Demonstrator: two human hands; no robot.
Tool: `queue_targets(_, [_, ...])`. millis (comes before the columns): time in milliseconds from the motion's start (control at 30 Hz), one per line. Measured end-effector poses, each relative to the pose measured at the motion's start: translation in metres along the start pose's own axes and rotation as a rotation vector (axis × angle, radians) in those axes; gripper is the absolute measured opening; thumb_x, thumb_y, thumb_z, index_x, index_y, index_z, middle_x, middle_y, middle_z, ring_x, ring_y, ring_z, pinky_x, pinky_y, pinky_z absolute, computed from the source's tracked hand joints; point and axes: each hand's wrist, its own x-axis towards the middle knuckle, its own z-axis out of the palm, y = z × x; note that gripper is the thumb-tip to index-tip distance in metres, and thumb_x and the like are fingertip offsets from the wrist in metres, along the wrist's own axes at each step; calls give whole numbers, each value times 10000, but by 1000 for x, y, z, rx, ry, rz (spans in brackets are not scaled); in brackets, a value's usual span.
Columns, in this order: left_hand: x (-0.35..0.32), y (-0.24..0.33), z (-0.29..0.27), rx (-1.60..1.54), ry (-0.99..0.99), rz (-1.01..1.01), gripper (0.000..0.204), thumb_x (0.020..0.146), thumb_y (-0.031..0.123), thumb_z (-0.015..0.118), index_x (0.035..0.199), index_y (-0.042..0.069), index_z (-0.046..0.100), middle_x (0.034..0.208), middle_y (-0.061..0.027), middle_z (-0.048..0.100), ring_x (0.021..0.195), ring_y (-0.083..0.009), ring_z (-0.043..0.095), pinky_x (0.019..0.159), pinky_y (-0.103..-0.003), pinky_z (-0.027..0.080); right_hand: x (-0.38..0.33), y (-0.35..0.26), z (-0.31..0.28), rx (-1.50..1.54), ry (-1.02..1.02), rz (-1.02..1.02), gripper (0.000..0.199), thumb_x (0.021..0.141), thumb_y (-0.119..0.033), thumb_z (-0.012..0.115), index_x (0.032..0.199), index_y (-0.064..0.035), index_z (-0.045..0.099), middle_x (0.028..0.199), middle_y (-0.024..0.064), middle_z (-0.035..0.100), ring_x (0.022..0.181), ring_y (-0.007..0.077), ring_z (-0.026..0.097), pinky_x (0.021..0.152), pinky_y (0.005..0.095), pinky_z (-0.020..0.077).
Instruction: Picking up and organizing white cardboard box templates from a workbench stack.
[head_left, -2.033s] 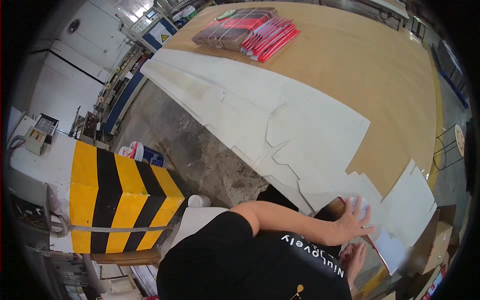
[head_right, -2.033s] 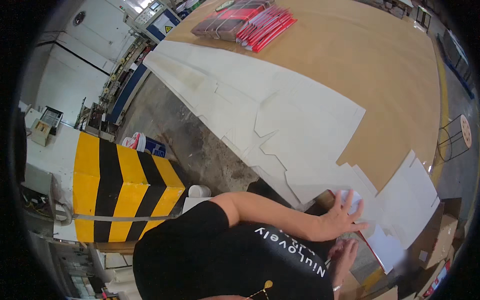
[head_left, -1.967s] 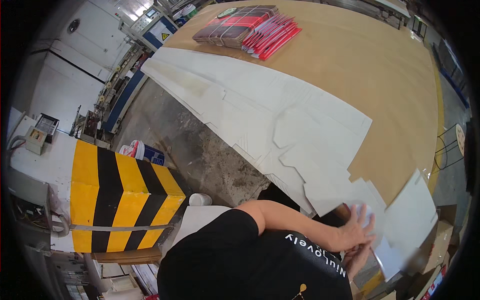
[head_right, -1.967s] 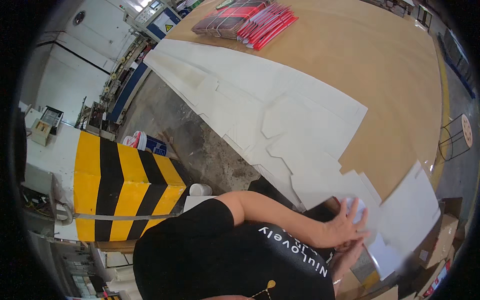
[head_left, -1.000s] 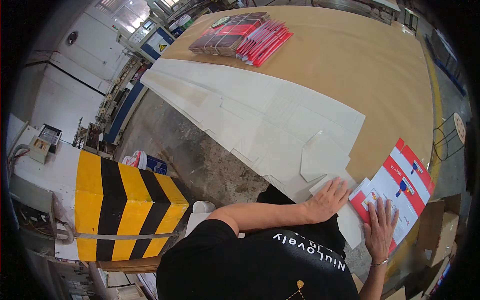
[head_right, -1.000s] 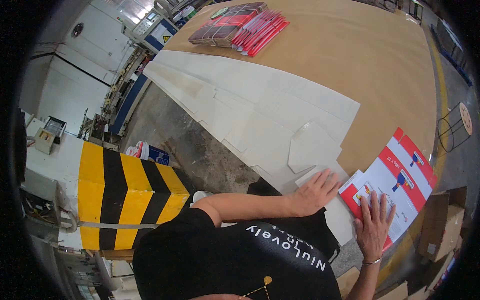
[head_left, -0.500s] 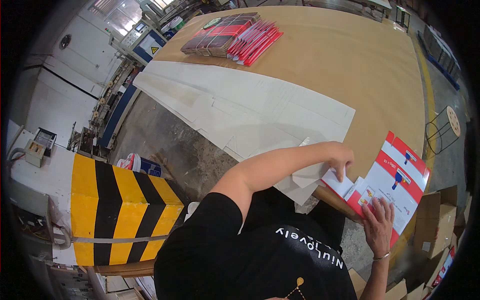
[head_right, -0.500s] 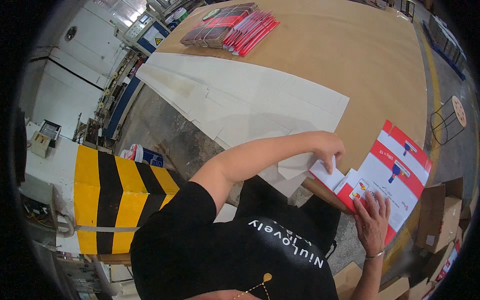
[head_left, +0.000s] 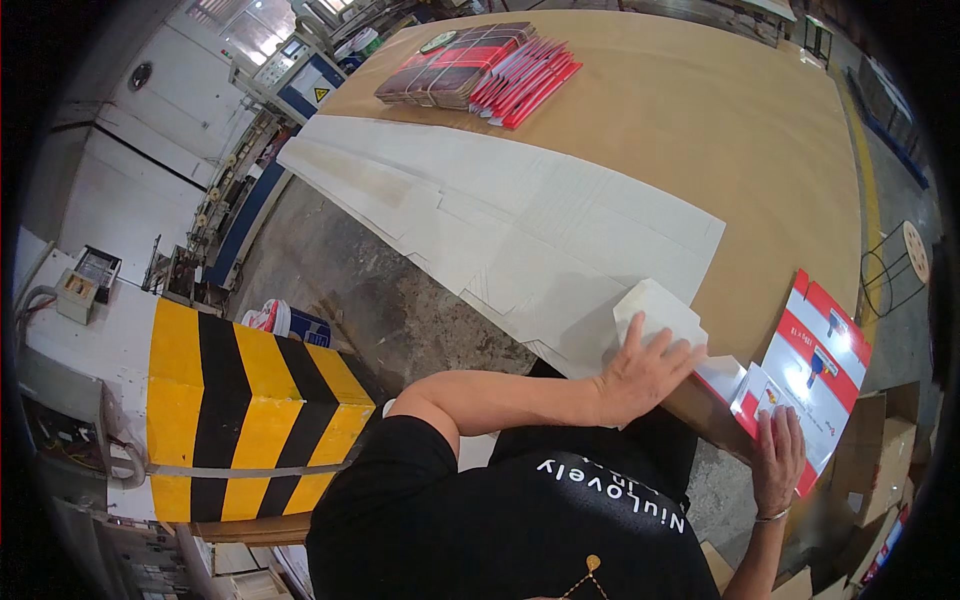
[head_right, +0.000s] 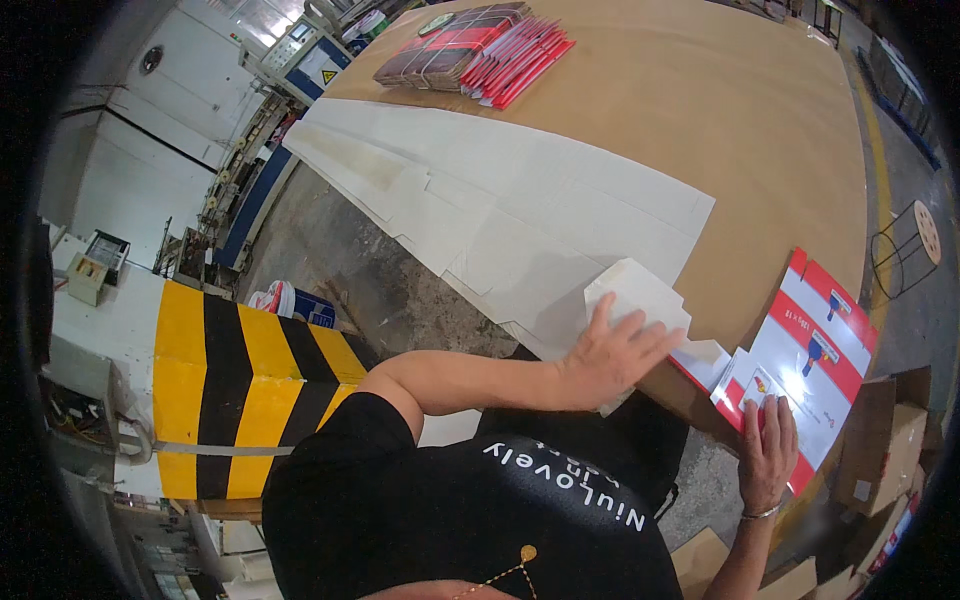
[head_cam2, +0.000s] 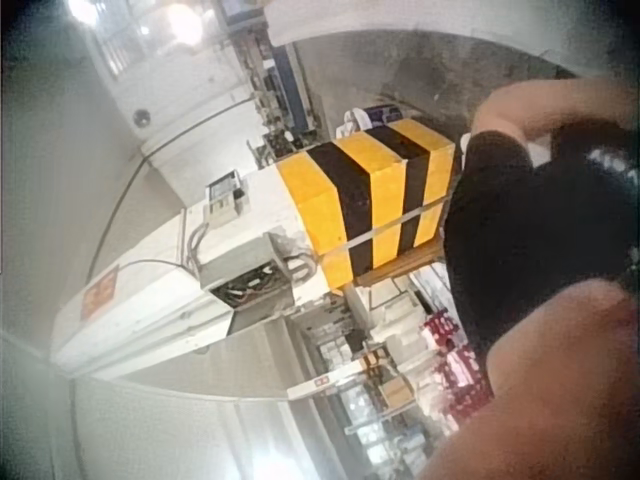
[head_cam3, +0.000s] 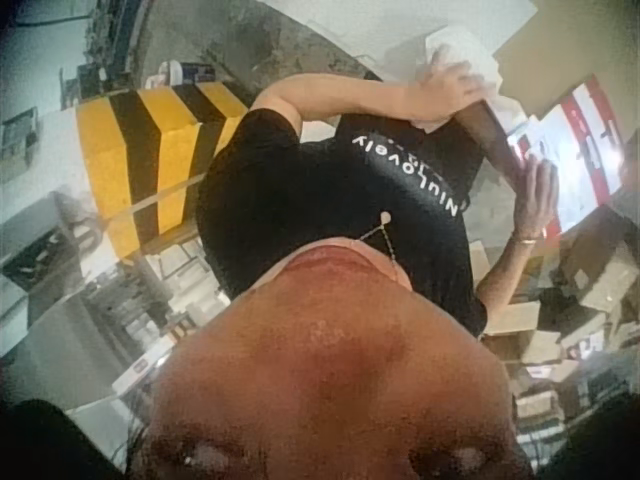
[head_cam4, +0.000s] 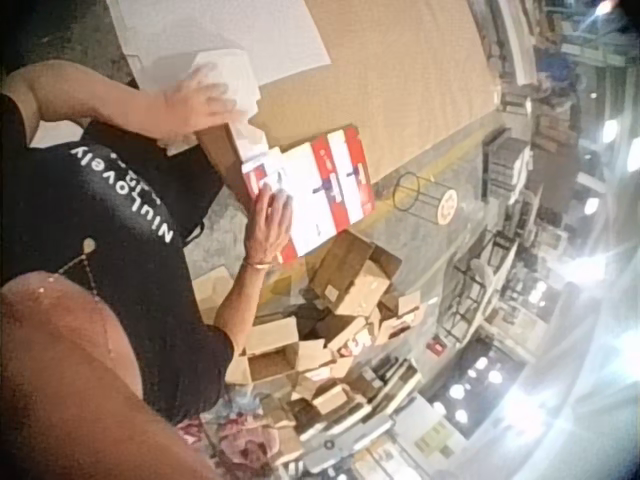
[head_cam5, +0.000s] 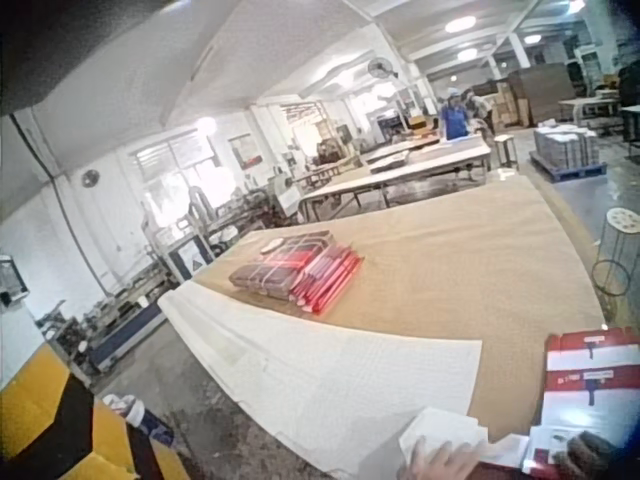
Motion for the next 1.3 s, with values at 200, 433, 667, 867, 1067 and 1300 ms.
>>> queue_targets(200, [20,-69,-15,-261,-831,1,266,846,192,685,1102,131,720,1093,-124,662,1035,-296,641,1001,-604,392,32,-17,-13,244,-127,122,566,740,-216,815,1285,-255,672,1493,127,490,1423,374,399,1220,561,206])
queue_targets(433, [-10,-99,32,-704,179,-409,947,700,216,887,1521,193,417,1569,-201,334,1340,-360,494,1011,-516,486,47,-26,-1,287,-132,198,526,771,-230,780,1288,-214,683,1496,155,483,1428,385,389,1204,552,238])
queue_targets(667, [-15,-70,66,-1872,456,-882,1156,881,-21,703,1590,238,-174,1637,-157,109,1326,-303,475,1033,-438,491,43,-22,-6,268,-173,203,490,816,-266,746,1300,-234,680,1482,157,494,1427,377,390,1209,544,216])
queue_targets(867, [-26,-57,63,-2328,347,-993,737,991,133,621,1562,125,154,1359,-110,532,1192,-263,583,1009,-396,495,58,-29,-3,329,-173,191,497,819,-256,765,1307,-276,674,1487,128,501,1441,346,384,1213,531,218])
queue_targets(1067, [-12,-47,65,-1999,365,-1329,363,1033,245,563,1313,24,496,1251,-98,606,1138,-227,612,938,-411,529,49,-28,-3,285,-180,175,515,843,-264,759,1343,-304,643,1498,130,484,1450,346,371,1216,537,214])
queue_targets(1300, [-10,-20,60,-960,326,-962,306,963,57,535,1256,-32,521,1128,-159,653,958,-280,668,946,-461,525,38,-29,8,252,-113,17,664,866,-103,699,1446,-365,511,1498,183,469,1408,405,424,1179,519,323])
